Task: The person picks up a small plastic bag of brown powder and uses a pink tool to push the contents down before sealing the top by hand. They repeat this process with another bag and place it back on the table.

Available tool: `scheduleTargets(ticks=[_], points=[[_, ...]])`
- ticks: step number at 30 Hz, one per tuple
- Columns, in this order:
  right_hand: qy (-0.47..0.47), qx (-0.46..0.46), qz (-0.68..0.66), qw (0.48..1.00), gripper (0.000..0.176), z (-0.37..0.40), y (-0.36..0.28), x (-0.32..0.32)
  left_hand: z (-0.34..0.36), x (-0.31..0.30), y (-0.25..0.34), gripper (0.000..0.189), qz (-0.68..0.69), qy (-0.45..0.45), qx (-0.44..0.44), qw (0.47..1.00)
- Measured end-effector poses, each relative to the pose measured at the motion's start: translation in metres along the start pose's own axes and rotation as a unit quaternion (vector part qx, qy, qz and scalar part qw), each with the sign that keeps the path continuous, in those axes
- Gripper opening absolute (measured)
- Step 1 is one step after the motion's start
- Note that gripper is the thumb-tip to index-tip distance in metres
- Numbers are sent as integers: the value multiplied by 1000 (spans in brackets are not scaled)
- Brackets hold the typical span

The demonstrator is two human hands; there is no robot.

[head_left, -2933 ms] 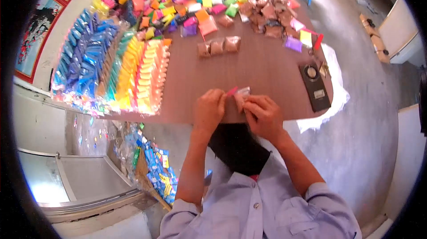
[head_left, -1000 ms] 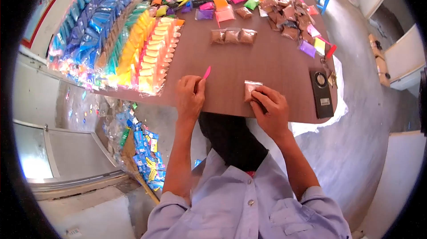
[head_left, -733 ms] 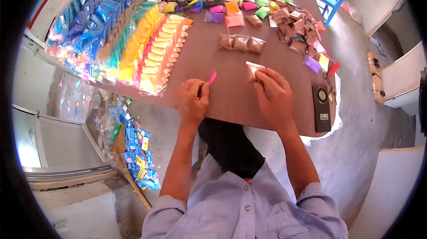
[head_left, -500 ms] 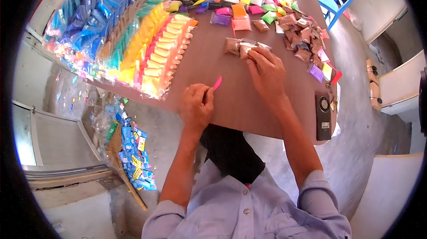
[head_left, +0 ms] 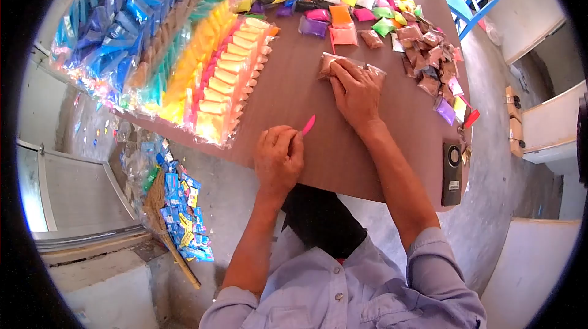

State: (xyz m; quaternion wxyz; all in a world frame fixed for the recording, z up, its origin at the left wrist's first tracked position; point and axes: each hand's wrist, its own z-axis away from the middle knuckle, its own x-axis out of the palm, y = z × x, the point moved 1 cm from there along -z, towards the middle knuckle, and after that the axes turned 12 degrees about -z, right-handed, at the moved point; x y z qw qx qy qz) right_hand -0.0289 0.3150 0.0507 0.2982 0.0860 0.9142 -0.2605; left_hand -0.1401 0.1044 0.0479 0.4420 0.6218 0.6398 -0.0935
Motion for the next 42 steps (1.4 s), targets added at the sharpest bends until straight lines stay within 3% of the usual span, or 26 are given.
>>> scheduleTargets(ticks=[12,14,18,20,23,30,33,38,42], points=[[25,26,-28,999,30,32,-31,-46,1,1,1,9,-5,10,8,1000],[-48,70,-102,991,23,50,-43,-62,3,3,1,10,0,7,0,1000],[-81,81,-124,986,17,81,-55,-68,5,2,2,7,8,-16,-17,1000],[-109,14,-157,981,15,82,-63,-68,5,3,2,7,4,-20,-13,1000],[-114,-1,-195,974,12,76,-73,-64,3,0,3,8,-10,-28,-9,1000],[-142,26,-283,948,7,67,-82,-45,2,0,2,9,-26,-35,-6,999],[-121,6,-303,945,13,61,-77,-37,4,1,1,9,-14,-36,-11,999],[-152,55,-340,927,22,62,-68,-22,6,-1,0,11,-47,-56,-11,997],[-131,77,-367,918,17,52,-65,-26,2,-3,5,13,-65,-67,-3,996]])
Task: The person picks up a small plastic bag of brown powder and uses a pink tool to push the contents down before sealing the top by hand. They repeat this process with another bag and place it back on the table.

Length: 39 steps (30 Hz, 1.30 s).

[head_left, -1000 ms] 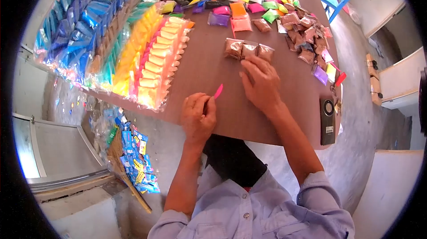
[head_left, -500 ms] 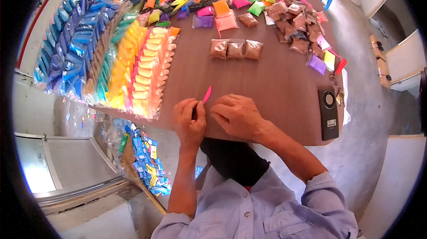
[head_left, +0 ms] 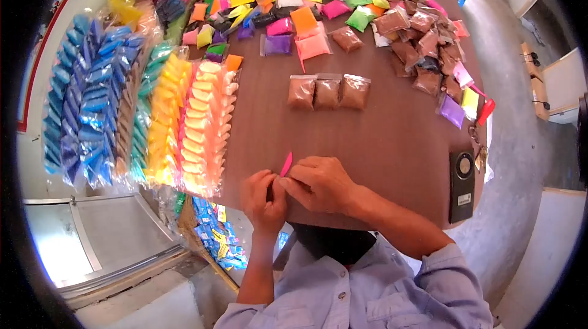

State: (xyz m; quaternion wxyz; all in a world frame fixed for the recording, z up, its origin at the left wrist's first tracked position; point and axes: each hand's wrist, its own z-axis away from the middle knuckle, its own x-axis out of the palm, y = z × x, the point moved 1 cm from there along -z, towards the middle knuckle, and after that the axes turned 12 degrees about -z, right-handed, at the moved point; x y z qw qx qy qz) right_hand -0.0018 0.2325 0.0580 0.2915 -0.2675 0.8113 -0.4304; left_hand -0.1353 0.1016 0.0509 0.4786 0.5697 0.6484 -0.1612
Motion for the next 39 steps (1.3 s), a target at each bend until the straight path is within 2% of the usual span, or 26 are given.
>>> scheduleTargets(ticks=[2,6,9,12,16,26,29,32,36,39], points=[[26,25,-37,999,21,-3,3,-2,-2,0,1,14,-10,3,8,1000],[18,43,-55,997,25,-9,-3,-7,-2,-2,1,16,-22,-24,1,999],[31,53,-65,996,26,-9,-2,-7,0,-2,1,13,-15,-50,-26,998],[-13,101,-67,993,23,-9,-3,-10,3,-1,-4,13,-34,-49,-10,998],[-11,91,-66,994,20,-8,-1,-8,4,-2,-4,22,-25,-68,-25,997],[-33,112,-64,991,20,-4,-2,-7,4,-1,-1,24,-33,-50,-13,998],[-3,88,-66,994,15,-3,-1,-5,3,-2,1,24,-39,-49,-14,998],[-12,94,-76,993,21,-3,-2,-6,5,-3,0,20,-34,-47,-27,998],[6,90,-77,993,19,-3,-2,-6,6,0,-5,14,-24,-39,-21,999],[22,71,-45,996,10,-3,-4,-9,4,0,-3,12,-18,-36,-29,999]])
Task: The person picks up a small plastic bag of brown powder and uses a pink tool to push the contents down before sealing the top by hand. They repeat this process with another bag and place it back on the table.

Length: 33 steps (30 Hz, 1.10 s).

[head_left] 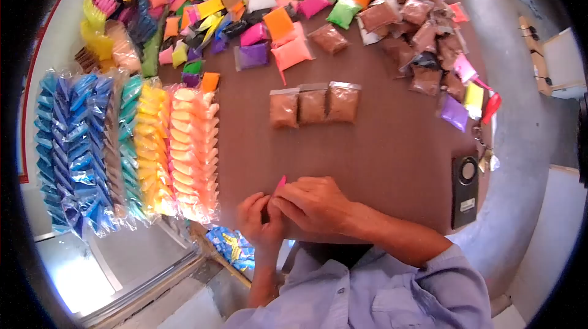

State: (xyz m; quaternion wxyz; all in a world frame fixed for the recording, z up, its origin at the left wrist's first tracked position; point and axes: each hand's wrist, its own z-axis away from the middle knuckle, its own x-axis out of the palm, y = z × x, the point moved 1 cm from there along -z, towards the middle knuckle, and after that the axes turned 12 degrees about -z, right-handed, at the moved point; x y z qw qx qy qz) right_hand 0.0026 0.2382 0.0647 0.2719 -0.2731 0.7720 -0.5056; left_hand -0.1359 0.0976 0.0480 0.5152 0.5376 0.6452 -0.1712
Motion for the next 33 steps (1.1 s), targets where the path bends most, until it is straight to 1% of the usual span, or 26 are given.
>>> scheduleTargets(ticks=[3,5,6,8,9,11,13,15,17,18,20,21,23,25,27,29,30,31,33], points=[[23,-7,31,999,8,2,3,3,-5,0,7,11,34,-6,-14,999],[62,-31,22,997,13,2,3,2,-6,1,5,10,23,25,21,999],[61,-35,35,997,13,1,6,4,-8,-2,9,9,30,11,12,999],[135,-62,28,988,20,0,9,4,-8,-1,7,9,36,20,21,999],[138,-62,34,988,20,0,3,0,-6,-1,5,9,31,19,29,999],[138,-9,121,983,21,-4,-7,-21,-5,0,3,11,43,22,33,998],[193,-8,201,960,20,-7,-10,-53,-3,3,0,12,50,33,38,998],[264,0,323,909,18,-9,-7,-94,-4,1,3,12,54,38,38,997],[319,66,368,871,23,-7,-15,-138,-5,0,5,12,55,47,37,997],[318,63,370,871,23,-6,-8,-153,-5,0,4,12,57,52,40,996],[357,121,442,814,27,-2,14,-174,-4,2,2,12,58,60,43,996],[357,117,442,815,27,-5,14,-178,-3,4,1,12,62,59,35,996],[364,154,501,770,32,-9,15,-179,-2,5,-2,11,60,60,24,996],[360,162,489,778,32,-8,27,-182,-4,4,0,11,41,79,42,995],[356,169,478,785,32,-4,32,-180,-3,6,-1,11,39,85,34,995],[330,129,472,807,29,5,31,-172,-3,7,-2,11,49,82,37,995],[316,136,474,811,25,9,21,-163,-4,6,-3,11,35,81,46,995],[314,135,472,813,25,12,7,-153,-5,6,-3,11,32,82,43,995],[310,72,391,864,25,20,-19,-128,-4,8,-3,12,56,84,49,994]])
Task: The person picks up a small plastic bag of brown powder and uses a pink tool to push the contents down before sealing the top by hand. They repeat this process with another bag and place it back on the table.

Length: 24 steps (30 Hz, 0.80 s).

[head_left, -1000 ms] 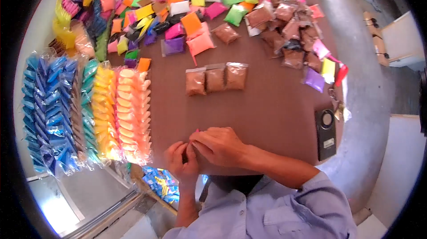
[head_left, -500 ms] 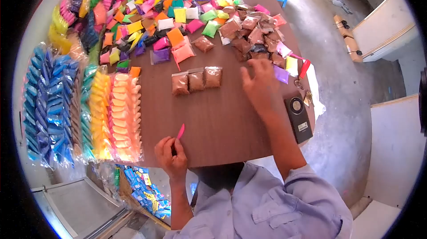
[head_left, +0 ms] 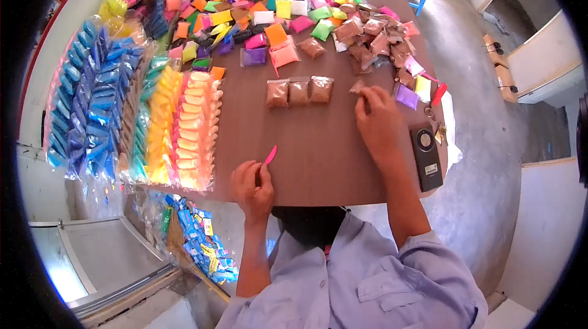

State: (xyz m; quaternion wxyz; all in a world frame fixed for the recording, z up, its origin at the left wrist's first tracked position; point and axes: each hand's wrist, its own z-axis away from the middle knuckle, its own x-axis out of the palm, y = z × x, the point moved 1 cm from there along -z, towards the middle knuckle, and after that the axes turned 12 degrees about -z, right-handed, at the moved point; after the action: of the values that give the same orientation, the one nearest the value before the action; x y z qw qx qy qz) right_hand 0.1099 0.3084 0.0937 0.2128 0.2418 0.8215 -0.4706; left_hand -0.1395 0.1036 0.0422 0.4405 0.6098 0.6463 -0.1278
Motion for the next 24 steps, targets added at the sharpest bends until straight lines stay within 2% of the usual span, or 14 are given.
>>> scheduleTargets(ticks=[4,6,7,9,13,15,16,18,19,21,22,24], points=[[-15,-58,-43,997,25,54,-28,-1,-1,-4,2,12,-8,-2,6,1000],[-80,-108,-69,989,25,85,-35,-4,-3,-5,5,13,-21,-21,1,1000],[-83,-104,-69,989,25,98,-37,-5,-4,-6,6,13,-22,-25,0,999],[-120,-158,-84,977,27,120,-43,-7,-5,-8,9,13,19,-31,-14,999],[-133,-162,-63,976,27,126,-52,-12,-6,-15,13,15,23,-28,-8,999],[-142,-168,-79,972,25,128,-47,-10,-5,-23,37,18,6,-9,57,998],[-139,-170,-79,972,25,131,-45,-11,-2,-26,52,18,6,-6,59,998],[-127,-169,-147,966,27,133,-42,-11,4,-25,80,18,101,-99,21,990],[-127,-175,-149,965,27,137,-43,-10,5,-23,89,18,99,-93,20,991],[-90,-153,-217,960,26,146,-48,-10,7,-15,99,27,238,-248,-118,932],[-86,-157,-218,959,26,146,-49,-11,7,-12,100,27,237,-244,-114,934],[-82,-141,-228,960,25,149,-50,-16,8,-6,101,36,405,-280,-277,825]])
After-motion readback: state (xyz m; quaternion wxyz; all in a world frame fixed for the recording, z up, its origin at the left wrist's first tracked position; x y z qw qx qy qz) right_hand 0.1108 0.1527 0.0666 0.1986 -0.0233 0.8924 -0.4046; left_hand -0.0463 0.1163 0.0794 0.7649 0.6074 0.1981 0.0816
